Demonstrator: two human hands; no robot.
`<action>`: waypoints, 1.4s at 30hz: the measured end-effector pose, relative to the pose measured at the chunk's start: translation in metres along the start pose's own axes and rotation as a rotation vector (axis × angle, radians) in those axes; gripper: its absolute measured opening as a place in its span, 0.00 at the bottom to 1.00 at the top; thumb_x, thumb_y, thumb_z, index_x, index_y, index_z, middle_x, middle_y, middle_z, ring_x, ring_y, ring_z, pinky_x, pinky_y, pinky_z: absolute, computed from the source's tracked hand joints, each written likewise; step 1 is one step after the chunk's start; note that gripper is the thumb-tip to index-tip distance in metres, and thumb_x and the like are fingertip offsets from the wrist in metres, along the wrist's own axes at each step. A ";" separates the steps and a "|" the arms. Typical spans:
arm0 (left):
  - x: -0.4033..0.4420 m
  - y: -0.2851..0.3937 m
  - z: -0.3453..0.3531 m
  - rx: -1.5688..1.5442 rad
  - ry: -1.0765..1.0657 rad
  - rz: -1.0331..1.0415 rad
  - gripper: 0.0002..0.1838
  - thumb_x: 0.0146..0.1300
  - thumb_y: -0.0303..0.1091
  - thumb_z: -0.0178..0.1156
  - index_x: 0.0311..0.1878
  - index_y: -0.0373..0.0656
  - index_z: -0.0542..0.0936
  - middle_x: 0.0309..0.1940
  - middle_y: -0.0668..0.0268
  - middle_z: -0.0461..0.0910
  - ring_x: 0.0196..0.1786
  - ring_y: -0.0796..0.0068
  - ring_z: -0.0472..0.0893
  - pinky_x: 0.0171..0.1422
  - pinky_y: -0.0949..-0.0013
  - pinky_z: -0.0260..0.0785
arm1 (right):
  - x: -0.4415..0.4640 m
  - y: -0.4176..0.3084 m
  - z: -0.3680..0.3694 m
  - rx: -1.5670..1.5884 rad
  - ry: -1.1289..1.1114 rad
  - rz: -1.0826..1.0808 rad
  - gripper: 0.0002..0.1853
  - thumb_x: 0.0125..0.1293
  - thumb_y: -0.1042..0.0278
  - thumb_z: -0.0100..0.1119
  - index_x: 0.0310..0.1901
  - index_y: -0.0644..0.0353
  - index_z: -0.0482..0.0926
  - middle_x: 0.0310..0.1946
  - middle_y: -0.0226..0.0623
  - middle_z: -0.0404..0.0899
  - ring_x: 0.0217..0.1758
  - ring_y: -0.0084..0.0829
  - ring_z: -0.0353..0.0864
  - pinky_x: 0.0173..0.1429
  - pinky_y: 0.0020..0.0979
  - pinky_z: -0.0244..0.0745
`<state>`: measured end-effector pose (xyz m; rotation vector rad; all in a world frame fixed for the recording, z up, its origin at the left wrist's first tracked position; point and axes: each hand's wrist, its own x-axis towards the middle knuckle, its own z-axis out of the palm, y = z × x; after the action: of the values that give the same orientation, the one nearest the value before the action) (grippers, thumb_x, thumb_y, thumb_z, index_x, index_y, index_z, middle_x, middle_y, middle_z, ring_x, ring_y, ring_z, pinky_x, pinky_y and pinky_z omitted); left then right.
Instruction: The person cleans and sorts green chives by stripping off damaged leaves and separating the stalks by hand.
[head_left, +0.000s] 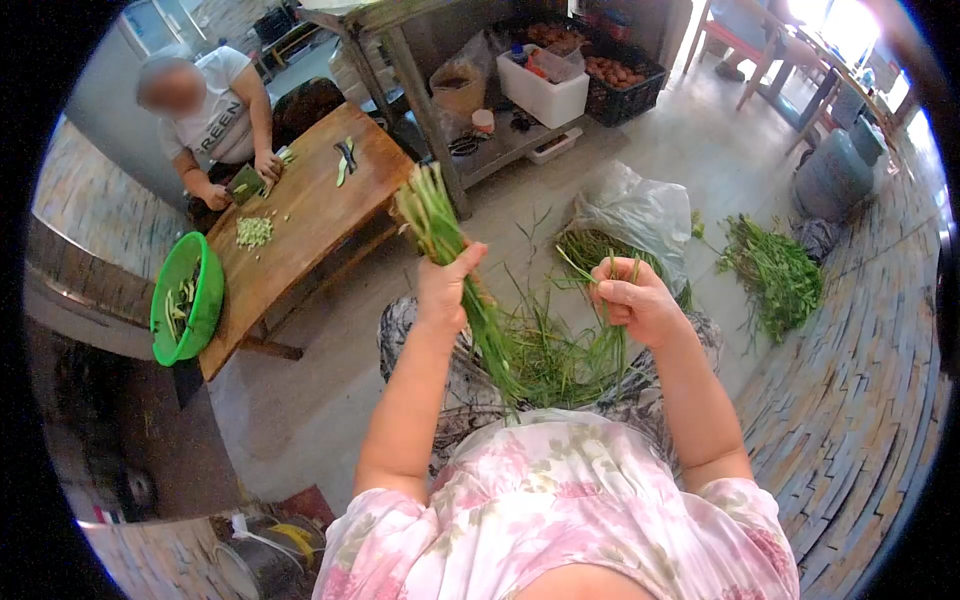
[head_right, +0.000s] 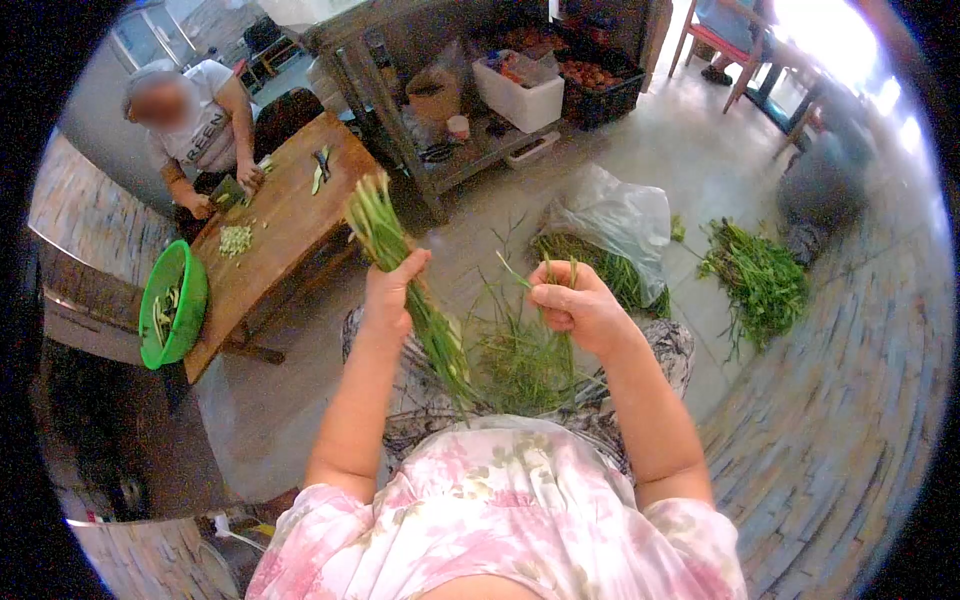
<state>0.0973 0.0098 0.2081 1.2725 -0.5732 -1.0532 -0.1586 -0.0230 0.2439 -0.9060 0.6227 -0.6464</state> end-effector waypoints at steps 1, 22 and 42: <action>0.005 -0.002 -0.005 -0.037 0.002 -0.026 0.12 0.49 0.25 0.67 0.37 0.40 0.76 0.34 0.69 0.78 0.40 0.75 0.75 0.42 0.70 0.65 | 0.001 0.000 -0.002 -0.002 -0.010 0.001 0.09 0.55 0.67 0.62 0.32 0.56 0.71 0.23 0.25 0.70 0.17 0.11 0.56 0.19 0.15 0.50; -0.030 -0.025 0.018 -0.224 -0.467 -0.372 0.13 0.54 0.30 0.62 0.42 0.41 0.73 0.43 0.58 0.78 0.27 0.81 0.72 0.29 0.78 0.66 | 0.010 0.019 -0.006 0.020 0.002 0.043 0.06 0.57 0.69 0.60 0.32 0.57 0.72 0.21 0.22 0.69 0.16 0.12 0.57 0.18 0.17 0.48; -0.040 -0.034 0.030 -0.186 -0.408 -0.240 0.11 0.55 0.30 0.63 0.40 0.43 0.74 0.32 0.68 0.78 0.35 0.78 0.77 0.36 0.75 0.68 | 0.015 0.056 0.016 -0.399 0.211 -0.034 0.08 0.59 0.65 0.58 0.33 0.60 0.76 0.21 0.21 0.70 0.21 0.13 0.62 0.24 0.18 0.55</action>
<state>0.0432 0.0320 0.1912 0.9819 -0.6204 -1.5486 -0.1242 0.0003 0.2003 -1.2295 0.9485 -0.6652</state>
